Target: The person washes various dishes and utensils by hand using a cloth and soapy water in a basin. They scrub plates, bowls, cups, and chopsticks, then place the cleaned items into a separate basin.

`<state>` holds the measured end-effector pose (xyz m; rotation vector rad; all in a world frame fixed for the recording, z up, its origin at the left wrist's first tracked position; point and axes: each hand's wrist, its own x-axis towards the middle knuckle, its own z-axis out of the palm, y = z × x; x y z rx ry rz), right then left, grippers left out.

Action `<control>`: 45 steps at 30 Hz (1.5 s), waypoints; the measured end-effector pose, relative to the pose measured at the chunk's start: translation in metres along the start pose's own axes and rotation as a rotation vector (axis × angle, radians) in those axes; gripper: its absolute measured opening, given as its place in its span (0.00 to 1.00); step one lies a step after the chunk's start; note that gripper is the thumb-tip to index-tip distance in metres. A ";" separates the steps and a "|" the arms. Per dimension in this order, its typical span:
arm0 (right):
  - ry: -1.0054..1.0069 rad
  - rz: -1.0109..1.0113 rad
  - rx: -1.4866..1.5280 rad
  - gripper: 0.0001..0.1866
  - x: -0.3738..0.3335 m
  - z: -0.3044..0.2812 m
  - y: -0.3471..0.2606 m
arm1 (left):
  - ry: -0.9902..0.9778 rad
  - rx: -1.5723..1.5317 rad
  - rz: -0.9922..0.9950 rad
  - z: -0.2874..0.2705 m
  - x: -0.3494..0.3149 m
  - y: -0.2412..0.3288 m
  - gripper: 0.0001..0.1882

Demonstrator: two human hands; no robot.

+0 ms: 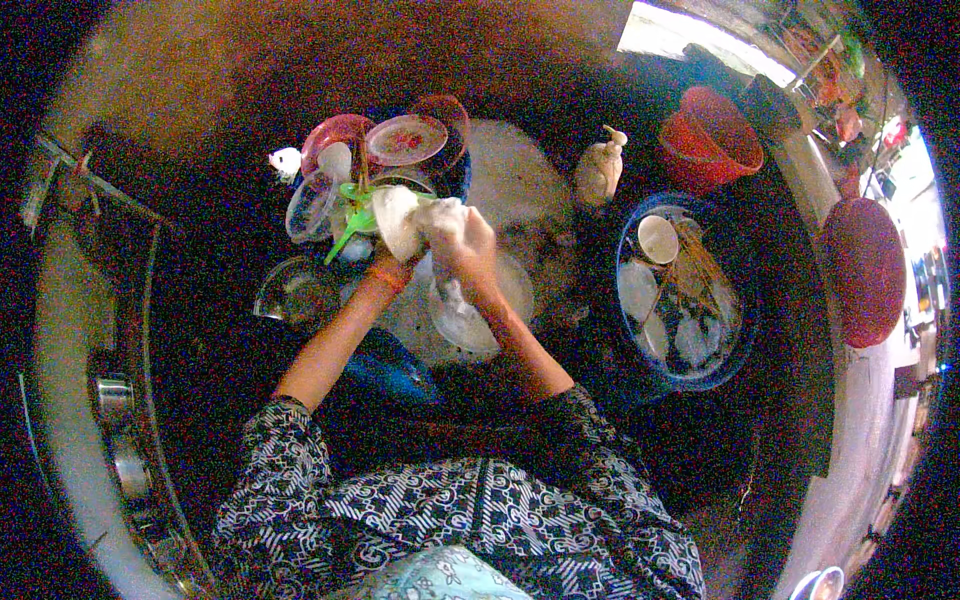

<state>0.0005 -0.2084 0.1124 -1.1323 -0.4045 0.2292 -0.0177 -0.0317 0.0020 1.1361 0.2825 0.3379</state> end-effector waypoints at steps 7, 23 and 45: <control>-0.002 -0.107 -0.156 0.15 0.016 -0.017 -0.026 | 0.129 -0.135 -0.047 0.031 -0.011 0.023 0.25; 0.224 -0.265 -0.999 0.26 0.016 -0.050 0.029 | -0.093 0.959 0.570 0.064 -0.035 0.007 0.20; 0.067 -0.055 -1.080 0.24 -0.004 -0.054 0.064 | 0.041 1.044 0.423 0.021 -0.035 -0.043 0.16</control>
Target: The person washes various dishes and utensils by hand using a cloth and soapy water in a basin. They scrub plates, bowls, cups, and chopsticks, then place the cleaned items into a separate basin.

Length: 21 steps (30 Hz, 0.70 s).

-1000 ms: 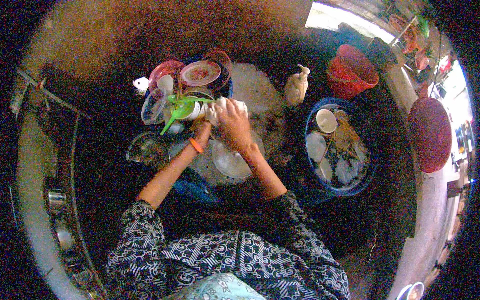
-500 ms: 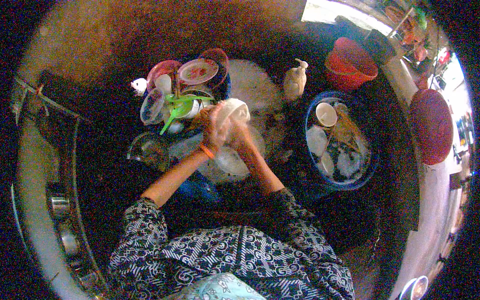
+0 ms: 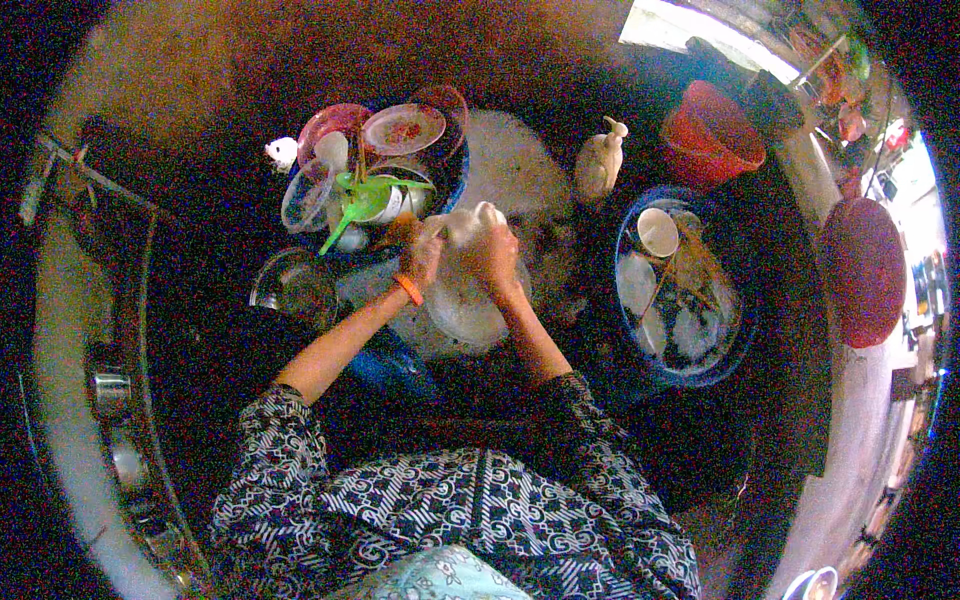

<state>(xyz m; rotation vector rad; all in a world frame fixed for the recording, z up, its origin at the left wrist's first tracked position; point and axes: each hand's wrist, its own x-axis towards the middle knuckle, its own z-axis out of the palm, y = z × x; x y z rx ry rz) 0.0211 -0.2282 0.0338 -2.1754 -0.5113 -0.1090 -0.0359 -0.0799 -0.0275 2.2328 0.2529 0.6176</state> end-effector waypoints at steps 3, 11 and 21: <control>-0.279 0.066 0.094 0.28 0.005 -0.007 0.001 | 0.054 -0.058 -0.219 -0.003 0.006 -0.023 0.18; -0.551 0.005 0.305 0.26 0.020 -0.060 0.039 | 0.565 -0.557 -0.535 -0.058 0.047 -0.143 0.22; 0.592 0.510 -0.313 0.21 0.039 -0.143 0.219 | 0.508 -0.746 -0.858 -0.090 0.029 -0.127 0.33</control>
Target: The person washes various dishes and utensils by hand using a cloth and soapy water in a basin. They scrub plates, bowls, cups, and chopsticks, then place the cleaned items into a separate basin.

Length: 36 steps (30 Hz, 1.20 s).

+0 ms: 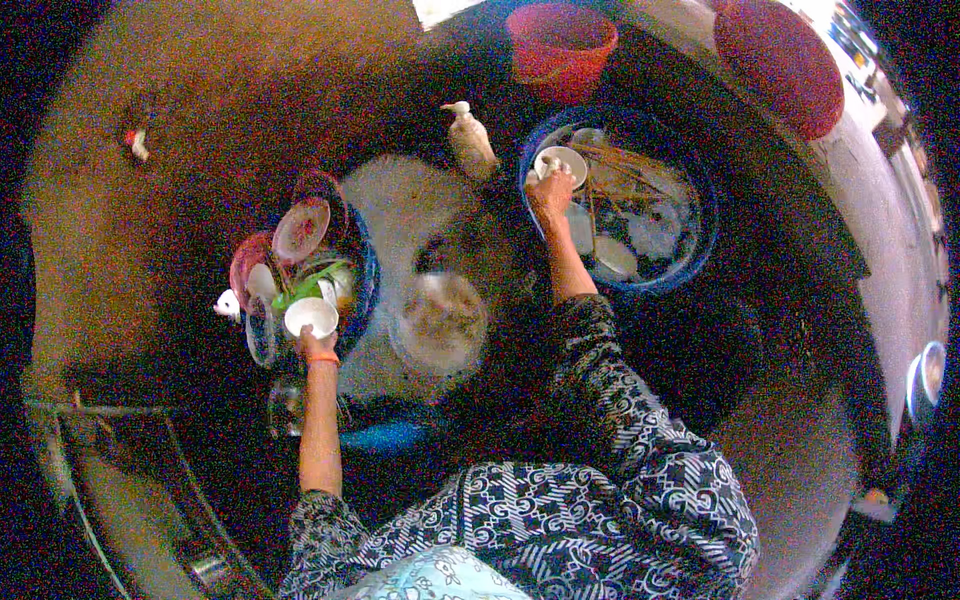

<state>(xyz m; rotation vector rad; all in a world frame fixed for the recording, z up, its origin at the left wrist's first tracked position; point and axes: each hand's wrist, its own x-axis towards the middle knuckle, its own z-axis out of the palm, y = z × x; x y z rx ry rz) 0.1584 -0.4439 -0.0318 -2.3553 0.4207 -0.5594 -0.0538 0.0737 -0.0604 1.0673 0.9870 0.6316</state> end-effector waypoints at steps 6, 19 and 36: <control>-0.313 -0.076 -0.395 0.23 -0.017 0.003 0.070 | 0.036 0.081 -0.143 0.001 -0.037 0.019 0.37; -0.449 0.170 -0.547 0.19 -0.032 -0.011 0.085 | 0.155 0.567 0.712 0.017 -0.054 0.022 0.31; -0.160 0.330 -0.245 0.29 -0.016 0.003 0.117 | -0.093 0.463 0.465 0.039 -0.093 0.012 0.26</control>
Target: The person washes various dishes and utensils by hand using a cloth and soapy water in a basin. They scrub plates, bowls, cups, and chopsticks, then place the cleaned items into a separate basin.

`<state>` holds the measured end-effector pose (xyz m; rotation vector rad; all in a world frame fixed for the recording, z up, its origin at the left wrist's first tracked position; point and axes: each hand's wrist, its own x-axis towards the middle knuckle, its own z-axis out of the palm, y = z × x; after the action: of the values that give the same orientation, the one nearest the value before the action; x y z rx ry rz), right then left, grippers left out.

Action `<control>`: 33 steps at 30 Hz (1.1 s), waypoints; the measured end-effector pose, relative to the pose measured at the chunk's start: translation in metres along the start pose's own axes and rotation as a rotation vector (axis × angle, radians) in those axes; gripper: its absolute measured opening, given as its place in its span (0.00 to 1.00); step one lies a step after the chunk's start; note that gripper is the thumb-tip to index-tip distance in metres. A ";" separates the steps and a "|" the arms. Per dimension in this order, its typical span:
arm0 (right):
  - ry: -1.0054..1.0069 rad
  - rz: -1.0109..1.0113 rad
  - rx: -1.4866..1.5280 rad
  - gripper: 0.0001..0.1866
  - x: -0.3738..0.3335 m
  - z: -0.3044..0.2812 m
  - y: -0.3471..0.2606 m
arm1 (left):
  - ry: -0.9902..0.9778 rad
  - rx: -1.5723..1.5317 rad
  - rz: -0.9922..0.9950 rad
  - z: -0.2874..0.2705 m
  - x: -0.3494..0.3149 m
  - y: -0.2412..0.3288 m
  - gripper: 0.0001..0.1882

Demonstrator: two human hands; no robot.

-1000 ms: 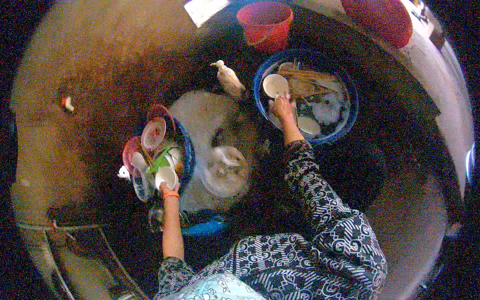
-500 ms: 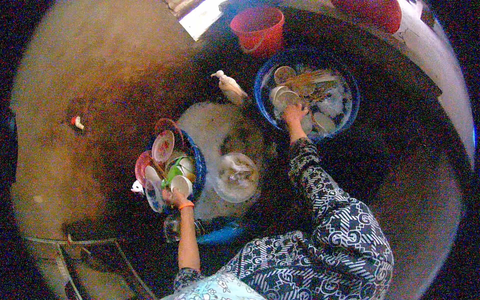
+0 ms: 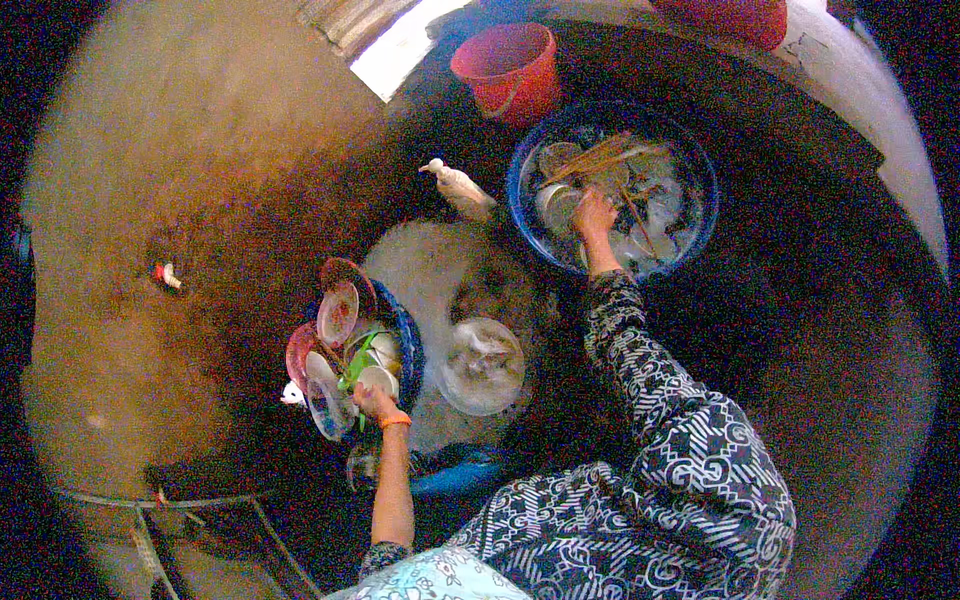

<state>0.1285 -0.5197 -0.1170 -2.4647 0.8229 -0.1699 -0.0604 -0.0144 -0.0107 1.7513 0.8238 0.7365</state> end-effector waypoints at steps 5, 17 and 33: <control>-0.164 -0.017 -0.037 0.17 -0.005 0.006 0.012 | -0.083 0.010 -0.033 0.006 -0.003 -0.003 0.26; -0.337 0.100 1.053 0.26 0.048 0.025 -0.010 | -0.132 -0.068 -0.056 0.005 -0.013 0.004 0.25; -0.829 -0.323 1.118 0.18 -0.113 -0.049 -0.239 | -0.823 -0.311 0.008 0.061 -0.046 0.109 0.29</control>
<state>0.1489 -0.3143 0.0552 -1.3475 -0.0824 0.2250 -0.0182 -0.1111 0.0708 1.5655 0.1281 0.0900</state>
